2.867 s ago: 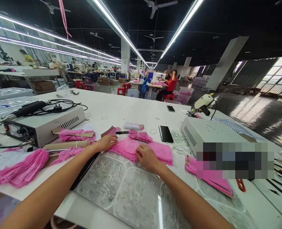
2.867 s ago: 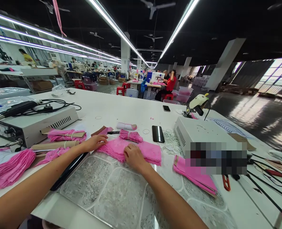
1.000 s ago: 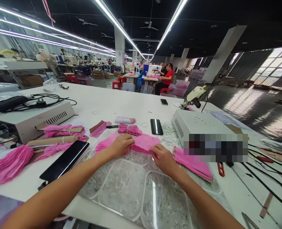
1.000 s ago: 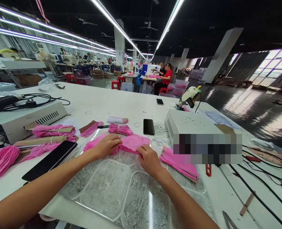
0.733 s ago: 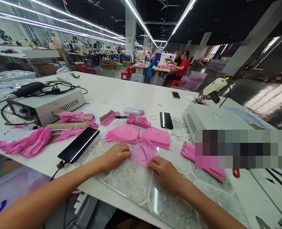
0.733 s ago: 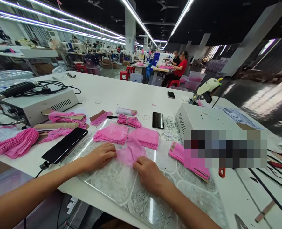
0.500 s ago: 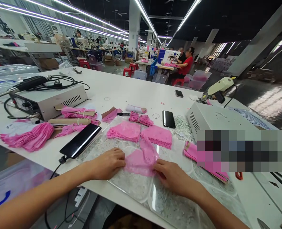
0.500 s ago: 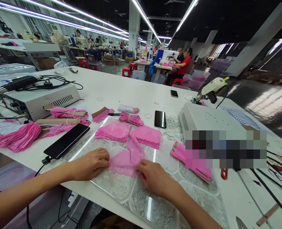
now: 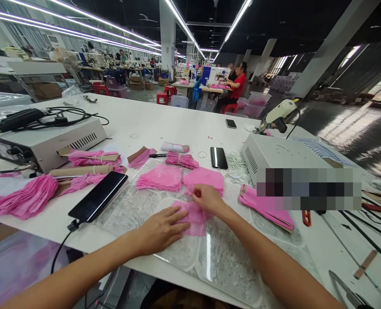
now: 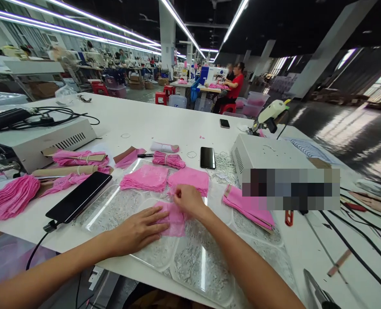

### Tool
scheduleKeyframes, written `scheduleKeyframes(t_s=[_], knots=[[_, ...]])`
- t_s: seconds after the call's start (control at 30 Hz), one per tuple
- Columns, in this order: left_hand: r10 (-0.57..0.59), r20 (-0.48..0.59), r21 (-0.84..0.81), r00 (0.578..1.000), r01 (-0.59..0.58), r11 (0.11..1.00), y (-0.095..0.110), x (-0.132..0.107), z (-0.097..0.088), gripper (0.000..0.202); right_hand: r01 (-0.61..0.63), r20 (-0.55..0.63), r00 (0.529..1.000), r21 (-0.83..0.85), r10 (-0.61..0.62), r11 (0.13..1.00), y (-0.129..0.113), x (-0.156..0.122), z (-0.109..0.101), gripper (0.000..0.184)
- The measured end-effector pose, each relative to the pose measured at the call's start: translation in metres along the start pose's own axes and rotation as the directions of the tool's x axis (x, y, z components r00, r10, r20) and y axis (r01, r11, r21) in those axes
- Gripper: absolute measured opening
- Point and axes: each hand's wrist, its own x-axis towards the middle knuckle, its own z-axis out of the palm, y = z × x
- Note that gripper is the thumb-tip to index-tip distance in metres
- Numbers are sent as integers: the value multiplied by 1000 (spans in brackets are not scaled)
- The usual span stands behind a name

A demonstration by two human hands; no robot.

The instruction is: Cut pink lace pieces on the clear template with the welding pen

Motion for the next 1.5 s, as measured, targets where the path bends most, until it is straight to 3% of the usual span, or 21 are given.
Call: scheduleKeyframes(t_s=[0.1,0.23,0.4,0.5,0.6,0.7,0.77,0.87,1.0,1.07,1.2,1.3,1.4,1.5], knots=[[5,11,18,1000,-5,1000,-3,-5,-2,30,-77,-73,993,155,89,985,21,-17,-25,10],[37,23,51,999,-38,998,-10,-7,0,32,-200,-123,960,318,250,927,50,-68,-54,17],[88,-26,56,996,-86,995,-20,-7,4,33,-349,-113,902,376,416,859,80,-148,-65,26],[108,-62,27,992,-106,994,-22,0,0,31,-405,-126,868,380,480,832,92,-176,-72,31],[96,-78,-42,992,-99,994,-13,21,-4,30,-413,-199,851,319,486,853,96,-178,-80,37],[32,12,-131,999,-31,991,4,56,-1,27,-398,-296,852,165,431,902,93,-161,-81,34],[-27,87,-162,996,41,986,17,83,8,20,-390,-337,848,127,410,912,91,-144,-78,27],[-85,109,-143,990,101,985,33,119,29,14,-352,-355,853,151,383,924,93,-122,-71,14],[-122,108,-145,987,137,980,39,145,50,9,-245,-344,880,264,328,933,100,-108,-71,12],[-122,84,-159,989,134,978,37,149,48,12,-176,-350,887,347,301,921,102,-111,-78,15],[-89,-15,-176,996,84,981,34,141,27,16,-37,-405,879,465,250,884,104,-139,-97,15],[85,-50,-183,995,-93,979,41,123,14,23,12,-394,894,499,214,866,110,-171,-100,9],[320,-27,-167,947,-320,933,50,104,12,22,-32,-354,909,466,220,884,117,-199,-89,11],[340,-8,-177,940,-336,925,51,95,16,21,-69,-365,905,383,220,921,116,-209,-76,10]])
